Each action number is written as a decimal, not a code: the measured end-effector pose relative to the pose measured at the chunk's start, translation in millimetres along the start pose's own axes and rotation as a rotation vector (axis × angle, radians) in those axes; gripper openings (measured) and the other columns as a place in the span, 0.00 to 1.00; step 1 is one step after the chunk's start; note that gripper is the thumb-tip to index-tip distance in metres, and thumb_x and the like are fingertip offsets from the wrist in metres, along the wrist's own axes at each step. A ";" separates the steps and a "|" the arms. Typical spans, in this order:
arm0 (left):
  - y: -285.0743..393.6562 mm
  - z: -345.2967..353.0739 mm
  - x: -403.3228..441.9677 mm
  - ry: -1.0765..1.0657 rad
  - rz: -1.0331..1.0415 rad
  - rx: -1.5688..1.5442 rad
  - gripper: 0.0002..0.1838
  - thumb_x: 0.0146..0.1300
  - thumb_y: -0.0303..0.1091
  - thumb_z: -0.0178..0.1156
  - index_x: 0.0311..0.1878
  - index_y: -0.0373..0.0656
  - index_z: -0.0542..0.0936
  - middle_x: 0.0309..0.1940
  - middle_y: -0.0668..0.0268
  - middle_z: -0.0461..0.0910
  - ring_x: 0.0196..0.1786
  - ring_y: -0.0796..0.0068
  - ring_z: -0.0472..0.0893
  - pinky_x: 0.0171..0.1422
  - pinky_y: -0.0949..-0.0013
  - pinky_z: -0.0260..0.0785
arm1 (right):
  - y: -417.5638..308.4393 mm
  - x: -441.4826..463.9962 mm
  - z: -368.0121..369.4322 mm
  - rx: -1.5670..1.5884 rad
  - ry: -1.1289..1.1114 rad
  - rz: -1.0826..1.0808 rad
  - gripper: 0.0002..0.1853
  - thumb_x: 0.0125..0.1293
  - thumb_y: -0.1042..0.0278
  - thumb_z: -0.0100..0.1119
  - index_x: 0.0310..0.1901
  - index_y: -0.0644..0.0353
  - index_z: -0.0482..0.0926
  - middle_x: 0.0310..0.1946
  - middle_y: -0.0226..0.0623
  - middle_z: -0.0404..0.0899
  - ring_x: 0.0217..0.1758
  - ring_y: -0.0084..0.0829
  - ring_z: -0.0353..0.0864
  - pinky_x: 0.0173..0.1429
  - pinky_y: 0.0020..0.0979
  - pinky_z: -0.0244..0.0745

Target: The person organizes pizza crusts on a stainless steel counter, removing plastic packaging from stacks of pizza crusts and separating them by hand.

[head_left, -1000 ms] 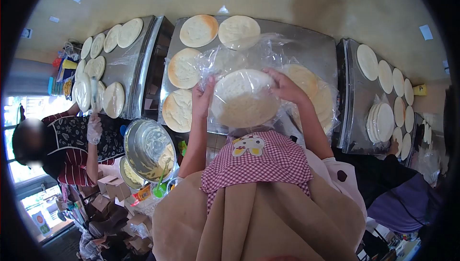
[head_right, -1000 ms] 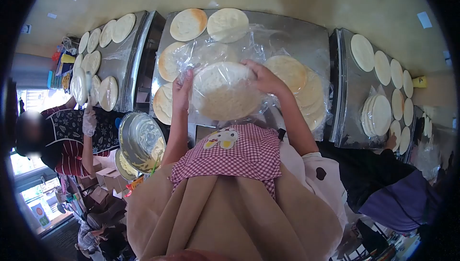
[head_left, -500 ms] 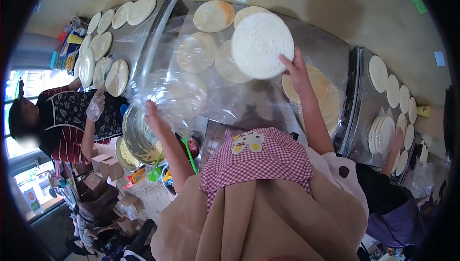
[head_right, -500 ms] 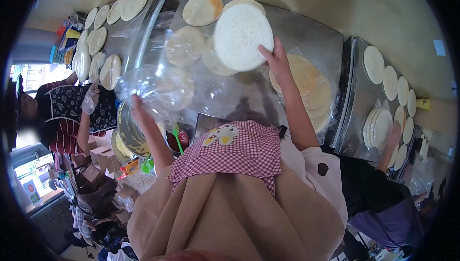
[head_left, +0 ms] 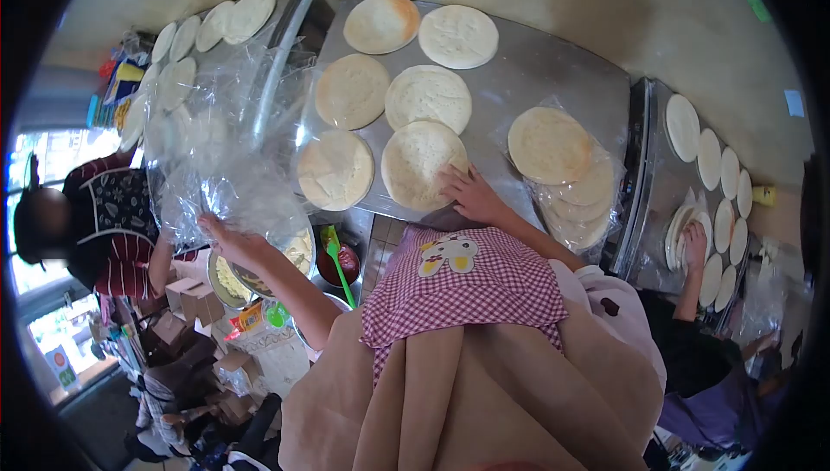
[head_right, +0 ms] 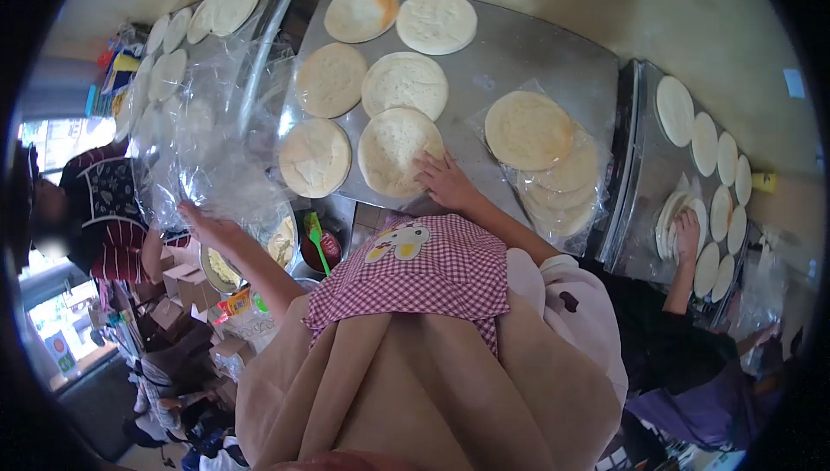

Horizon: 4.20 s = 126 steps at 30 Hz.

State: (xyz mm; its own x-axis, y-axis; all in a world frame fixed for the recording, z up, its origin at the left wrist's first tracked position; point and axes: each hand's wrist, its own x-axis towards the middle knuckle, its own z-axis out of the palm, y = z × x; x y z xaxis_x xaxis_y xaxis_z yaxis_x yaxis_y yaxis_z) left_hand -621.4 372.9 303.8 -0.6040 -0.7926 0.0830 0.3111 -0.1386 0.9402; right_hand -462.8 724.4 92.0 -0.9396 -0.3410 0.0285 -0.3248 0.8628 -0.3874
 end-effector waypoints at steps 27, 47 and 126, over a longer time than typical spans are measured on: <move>-57.0 91.4 -76.4 -0.503 -0.099 0.179 0.24 0.61 0.47 0.59 0.45 0.31 0.76 0.41 0.61 0.78 0.43 0.76 0.75 0.48 0.73 0.66 | 62.5 -57.5 -186.6 0.715 1.021 0.688 0.22 0.47 0.77 0.66 0.42 0.58 0.65 0.44 0.41 0.74 0.47 0.31 0.74 0.51 0.30 0.69; -69.9 83.0 -160.0 -1.026 -0.886 -0.030 0.31 0.56 0.34 0.65 0.60 0.35 0.64 0.52 0.57 0.73 0.55 0.66 0.74 0.58 0.64 0.67 | 1.1 -6.6 -223.3 -0.231 0.662 0.182 0.08 0.46 0.76 0.58 0.26 0.55 0.68 0.57 0.31 0.70 0.66 0.39 0.61 0.66 0.41 0.58; -117.3 47.6 -154.0 -0.941 -0.817 -0.060 0.16 0.63 0.35 0.54 0.48 0.33 0.73 0.46 0.60 0.76 0.49 0.72 0.76 0.55 0.69 0.67 | 8.0 -23.6 -183.3 1.052 0.291 0.861 0.13 0.59 0.71 0.57 0.45 0.62 0.74 0.39 0.36 0.77 0.43 0.31 0.77 0.46 0.25 0.72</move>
State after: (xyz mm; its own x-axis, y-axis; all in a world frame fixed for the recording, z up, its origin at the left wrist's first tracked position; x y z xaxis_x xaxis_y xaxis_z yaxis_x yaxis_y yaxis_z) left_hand -599.8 539.5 196.4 -0.9190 0.2666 -0.2905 -0.3839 -0.4368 0.8136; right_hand -463.0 807.7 257.2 -0.8313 0.3494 -0.4322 0.4715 0.0316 -0.8813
